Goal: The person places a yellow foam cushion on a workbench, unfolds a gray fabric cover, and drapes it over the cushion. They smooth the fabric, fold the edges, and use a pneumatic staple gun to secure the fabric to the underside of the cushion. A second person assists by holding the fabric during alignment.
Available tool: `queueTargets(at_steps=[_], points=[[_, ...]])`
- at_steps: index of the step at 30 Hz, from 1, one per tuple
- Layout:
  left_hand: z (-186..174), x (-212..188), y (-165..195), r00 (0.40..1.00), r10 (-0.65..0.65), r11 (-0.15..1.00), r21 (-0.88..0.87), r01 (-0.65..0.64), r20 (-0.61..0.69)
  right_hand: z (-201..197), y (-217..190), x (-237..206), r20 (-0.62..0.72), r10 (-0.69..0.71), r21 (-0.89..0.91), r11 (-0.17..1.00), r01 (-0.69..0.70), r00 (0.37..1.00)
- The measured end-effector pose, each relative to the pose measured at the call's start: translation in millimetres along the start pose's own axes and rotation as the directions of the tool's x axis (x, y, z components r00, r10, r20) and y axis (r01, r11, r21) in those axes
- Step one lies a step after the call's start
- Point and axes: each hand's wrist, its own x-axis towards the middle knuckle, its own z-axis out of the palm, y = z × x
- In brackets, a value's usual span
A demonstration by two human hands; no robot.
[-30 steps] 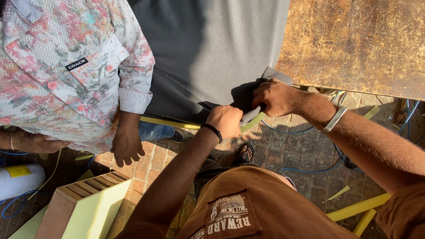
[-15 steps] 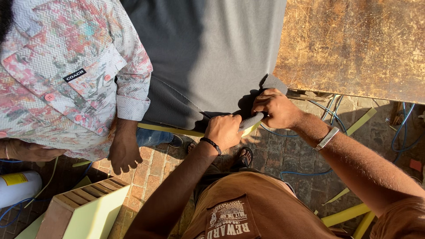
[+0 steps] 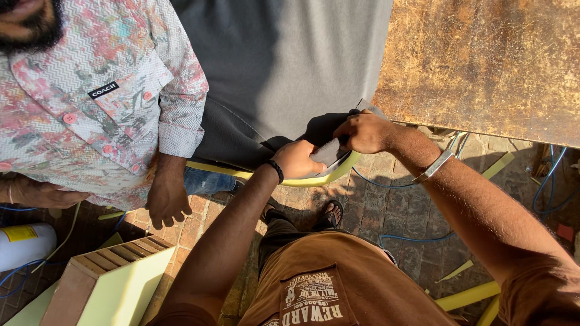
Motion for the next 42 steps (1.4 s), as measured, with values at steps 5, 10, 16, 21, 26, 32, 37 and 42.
queueTargets(at_steps=[5, 10, 16, 21, 26, 32, 37, 42], points=[[6.4, -8.9, 12.1, 1.0, 0.012, 0.983, 0.184, -0.01, -0.009, 3.9, -6.1, 2.7, 0.012, -0.089, -0.157, 0.984, 0.09, 0.996], [7.1, -13.4, 16.3, 0.999, 0.053, 0.975, 0.215, -0.051, -0.008, 33.3, 3.0, -15.6, -0.32, -0.294, -0.2, 0.95, 0.239, 0.9], [30.5, -20.4, 28.3, 0.941, 0.321, 0.873, 0.421, -0.248, -0.112, 88.1, -12.3, -55.0, -0.746, -0.05, 0.085, 0.982, 0.17, 0.664], [43.2, -20.1, 30.3, 0.935, 0.338, 0.874, 0.404, -0.27, -0.107, 102.5, -30.4, -67.1, -0.86, 0.033, 0.146, 0.972, 0.183, 0.509], [40.4, -16.6, 34.6, 0.936, 0.334, 0.884, 0.382, -0.268, -0.115, 94.5, -33.0, -74.1, -0.848, 0.04, 0.117, 0.987, 0.113, 0.529], [23.8, -3.4, 43.9, 0.965, 0.243, 0.926, 0.319, -0.2, -0.099, 55.1, -1.6, -62.8, -0.755, -0.138, -0.065, 0.989, 0.136, 0.641], [3.7, 15.3, 37.0, 0.994, 0.099, 0.991, 0.1, -0.093, -0.055, 18.7, 40.5, -35.7, -0.515, -0.317, -0.119, 0.947, 0.299, 0.797], [-2.7, 25.8, 20.8, 0.988, -0.117, 0.981, -0.164, 0.1, -0.098, -18.1, 55.6, 26.5, -0.164, -0.338, -0.077, 0.941, 0.329, 0.927]])
